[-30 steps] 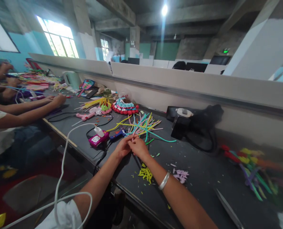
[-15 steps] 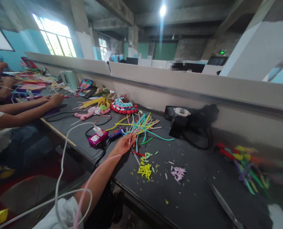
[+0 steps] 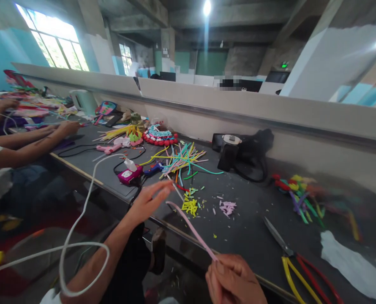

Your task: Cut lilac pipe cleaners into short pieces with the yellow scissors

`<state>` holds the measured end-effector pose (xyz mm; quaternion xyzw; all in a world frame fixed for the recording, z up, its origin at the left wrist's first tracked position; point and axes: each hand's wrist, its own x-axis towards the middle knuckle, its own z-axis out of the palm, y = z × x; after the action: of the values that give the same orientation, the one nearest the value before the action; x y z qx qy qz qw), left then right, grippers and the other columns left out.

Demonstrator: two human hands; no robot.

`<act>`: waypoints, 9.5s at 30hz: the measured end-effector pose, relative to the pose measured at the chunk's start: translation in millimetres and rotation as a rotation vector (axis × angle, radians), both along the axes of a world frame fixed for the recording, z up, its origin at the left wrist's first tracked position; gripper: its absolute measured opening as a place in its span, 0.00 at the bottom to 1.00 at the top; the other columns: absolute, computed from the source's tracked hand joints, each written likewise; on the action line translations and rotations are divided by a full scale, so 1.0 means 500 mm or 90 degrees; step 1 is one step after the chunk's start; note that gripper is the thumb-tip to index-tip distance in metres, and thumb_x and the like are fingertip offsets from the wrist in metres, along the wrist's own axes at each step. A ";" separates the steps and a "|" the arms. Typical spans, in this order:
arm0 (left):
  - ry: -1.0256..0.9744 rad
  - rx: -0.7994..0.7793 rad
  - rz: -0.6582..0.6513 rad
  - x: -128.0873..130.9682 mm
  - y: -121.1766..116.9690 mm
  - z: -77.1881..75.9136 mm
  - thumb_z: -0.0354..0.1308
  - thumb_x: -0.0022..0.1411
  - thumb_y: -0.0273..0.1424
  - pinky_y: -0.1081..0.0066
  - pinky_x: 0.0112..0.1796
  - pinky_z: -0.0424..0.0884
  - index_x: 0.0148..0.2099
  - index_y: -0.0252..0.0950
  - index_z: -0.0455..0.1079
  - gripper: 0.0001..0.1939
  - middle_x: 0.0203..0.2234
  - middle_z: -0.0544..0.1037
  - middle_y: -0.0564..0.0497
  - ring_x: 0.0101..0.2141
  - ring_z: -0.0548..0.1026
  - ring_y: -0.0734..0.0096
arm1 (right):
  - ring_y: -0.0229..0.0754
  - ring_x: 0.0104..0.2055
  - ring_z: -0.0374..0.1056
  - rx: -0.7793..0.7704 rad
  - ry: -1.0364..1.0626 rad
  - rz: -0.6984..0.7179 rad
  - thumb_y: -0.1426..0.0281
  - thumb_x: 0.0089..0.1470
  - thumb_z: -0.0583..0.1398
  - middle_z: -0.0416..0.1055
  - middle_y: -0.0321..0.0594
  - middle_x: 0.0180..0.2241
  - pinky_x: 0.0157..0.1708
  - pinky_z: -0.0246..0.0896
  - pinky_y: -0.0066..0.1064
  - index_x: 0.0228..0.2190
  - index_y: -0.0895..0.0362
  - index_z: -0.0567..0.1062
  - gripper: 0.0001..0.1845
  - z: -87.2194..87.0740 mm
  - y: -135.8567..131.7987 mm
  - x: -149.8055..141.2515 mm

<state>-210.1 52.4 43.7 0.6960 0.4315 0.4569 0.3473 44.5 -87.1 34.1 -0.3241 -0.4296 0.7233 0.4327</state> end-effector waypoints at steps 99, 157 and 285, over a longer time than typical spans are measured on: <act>-0.234 -0.537 -0.235 0.111 -0.359 -0.114 0.66 0.49 0.39 0.75 0.20 0.44 0.28 0.30 0.76 0.14 0.20 0.74 0.50 0.17 0.54 0.83 | 0.39 0.33 0.68 0.626 -0.797 -0.049 0.66 0.65 0.51 0.73 0.37 0.30 0.36 0.57 0.30 0.33 0.53 0.76 0.15 -0.057 -0.149 -0.012; -0.236 -0.630 -0.344 0.116 -0.335 -0.045 0.64 0.50 0.37 0.73 0.20 0.38 0.29 0.30 0.70 0.13 0.15 0.57 0.61 0.16 0.47 0.86 | 0.43 0.44 0.66 0.876 -0.802 -0.242 0.72 0.60 0.58 0.76 0.36 0.41 0.48 0.54 0.40 0.43 0.49 0.76 0.12 -0.029 -0.134 0.019; 0.255 0.332 -0.370 0.114 -0.346 -0.026 0.46 0.64 0.25 0.73 0.28 0.62 0.39 0.34 0.69 0.10 0.24 0.72 0.49 0.25 0.69 0.73 | 0.38 0.33 0.67 0.548 -0.620 -0.153 0.70 0.58 0.59 0.73 0.33 0.27 0.38 0.59 0.29 0.28 0.53 0.76 0.08 0.020 -0.136 0.018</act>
<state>-152.9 -120.3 30.9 0.9278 0.1467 0.2899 0.1835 53.4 -154.9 44.0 -0.4581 -0.7876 0.2047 0.3577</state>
